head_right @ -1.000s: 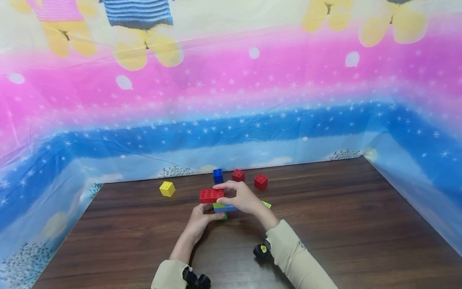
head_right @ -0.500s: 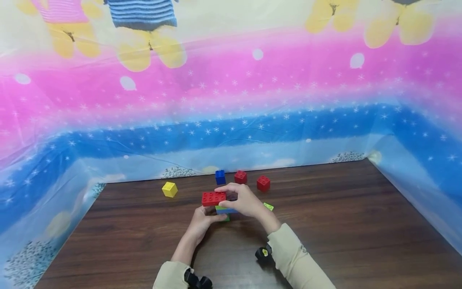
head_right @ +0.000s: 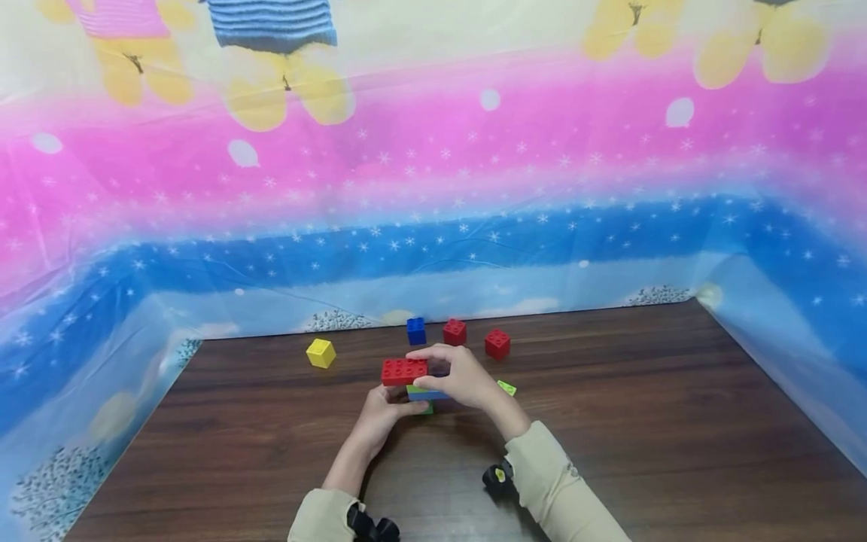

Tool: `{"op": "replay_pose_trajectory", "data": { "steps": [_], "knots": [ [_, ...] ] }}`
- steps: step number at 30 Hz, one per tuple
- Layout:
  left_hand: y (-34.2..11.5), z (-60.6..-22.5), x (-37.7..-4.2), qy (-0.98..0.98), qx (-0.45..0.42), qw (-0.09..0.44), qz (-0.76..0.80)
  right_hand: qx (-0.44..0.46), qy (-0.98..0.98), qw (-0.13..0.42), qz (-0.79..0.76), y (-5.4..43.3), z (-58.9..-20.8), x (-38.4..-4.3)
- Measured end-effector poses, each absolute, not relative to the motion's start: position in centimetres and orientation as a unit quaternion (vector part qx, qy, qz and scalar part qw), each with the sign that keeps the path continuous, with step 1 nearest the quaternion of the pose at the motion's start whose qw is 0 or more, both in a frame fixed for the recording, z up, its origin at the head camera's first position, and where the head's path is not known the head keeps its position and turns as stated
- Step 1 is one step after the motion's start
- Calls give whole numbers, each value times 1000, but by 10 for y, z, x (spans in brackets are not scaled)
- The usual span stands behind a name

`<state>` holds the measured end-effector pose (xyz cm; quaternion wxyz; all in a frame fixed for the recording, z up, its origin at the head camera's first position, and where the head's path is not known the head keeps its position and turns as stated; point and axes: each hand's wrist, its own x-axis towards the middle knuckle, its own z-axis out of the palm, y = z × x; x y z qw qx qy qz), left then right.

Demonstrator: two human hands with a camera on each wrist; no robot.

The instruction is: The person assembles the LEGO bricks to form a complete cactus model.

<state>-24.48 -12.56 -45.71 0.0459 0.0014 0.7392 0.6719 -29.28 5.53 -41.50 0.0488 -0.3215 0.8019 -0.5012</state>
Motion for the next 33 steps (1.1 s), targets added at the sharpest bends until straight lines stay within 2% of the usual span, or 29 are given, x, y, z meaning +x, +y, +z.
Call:
{"op": "replay_pose_trajectory", "data": {
  "steps": [15,33],
  "knots": [
    [-125,-456,-244,738,2,39,673,-320,794,39,-515,55,-426,-295],
    [-129,-458,-247,733,8,54,678,-317,781,43,-536,55,-427,-294]
  ]
}}
